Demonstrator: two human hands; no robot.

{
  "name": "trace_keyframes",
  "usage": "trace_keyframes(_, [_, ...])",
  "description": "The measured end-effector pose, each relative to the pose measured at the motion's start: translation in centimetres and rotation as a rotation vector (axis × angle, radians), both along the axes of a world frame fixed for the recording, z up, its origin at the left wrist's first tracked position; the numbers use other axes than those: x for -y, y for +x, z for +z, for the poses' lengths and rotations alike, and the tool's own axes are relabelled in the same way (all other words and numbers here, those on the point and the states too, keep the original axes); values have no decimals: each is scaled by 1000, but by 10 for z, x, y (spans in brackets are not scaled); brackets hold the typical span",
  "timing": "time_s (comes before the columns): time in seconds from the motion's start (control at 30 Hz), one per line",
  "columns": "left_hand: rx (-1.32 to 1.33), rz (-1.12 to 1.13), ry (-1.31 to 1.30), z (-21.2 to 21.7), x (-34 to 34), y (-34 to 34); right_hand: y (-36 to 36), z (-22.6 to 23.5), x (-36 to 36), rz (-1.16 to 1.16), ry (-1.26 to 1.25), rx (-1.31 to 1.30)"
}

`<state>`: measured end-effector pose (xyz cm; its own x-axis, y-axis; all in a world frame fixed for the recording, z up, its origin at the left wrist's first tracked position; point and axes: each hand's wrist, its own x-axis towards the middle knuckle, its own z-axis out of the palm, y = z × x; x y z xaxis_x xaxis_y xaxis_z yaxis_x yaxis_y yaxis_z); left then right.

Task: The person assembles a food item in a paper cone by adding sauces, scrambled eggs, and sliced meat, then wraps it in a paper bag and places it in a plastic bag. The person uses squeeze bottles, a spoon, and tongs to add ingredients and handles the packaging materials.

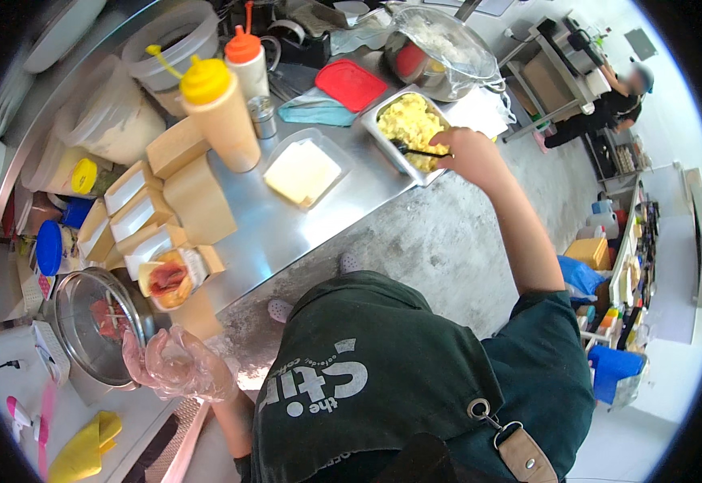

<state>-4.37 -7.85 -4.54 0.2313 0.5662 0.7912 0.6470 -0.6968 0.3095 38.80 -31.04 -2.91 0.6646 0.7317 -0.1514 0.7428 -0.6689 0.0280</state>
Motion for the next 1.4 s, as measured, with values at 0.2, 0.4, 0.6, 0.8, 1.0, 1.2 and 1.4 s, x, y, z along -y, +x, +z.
trace_keyframes(0.2, [2,-451,-204,-4,49,128,35,-21,18,393,114,105])
trace_keyframes(0.4, [-261,-762,-480,-34,91,252,45,-23,8,442,171,-67])
trace_keyframes(0.6, [-572,-616,-631,-49,119,295,55,-4,13,302,393,41])
trace_keyframes(0.8, [-731,-534,-657,-52,125,309,49,-25,-7,475,337,76])
trace_keyframes(1.0, [-724,-530,-702,-55,129,311,28,-51,-10,483,337,-97])
trace_keyframes(1.2, [-711,-523,-715,-58,130,310,23,-63,3,105,598,-566])
trace_keyframes(1.4, [-712,-500,-698,-57,131,309,31,-65,27,-398,791,-998])
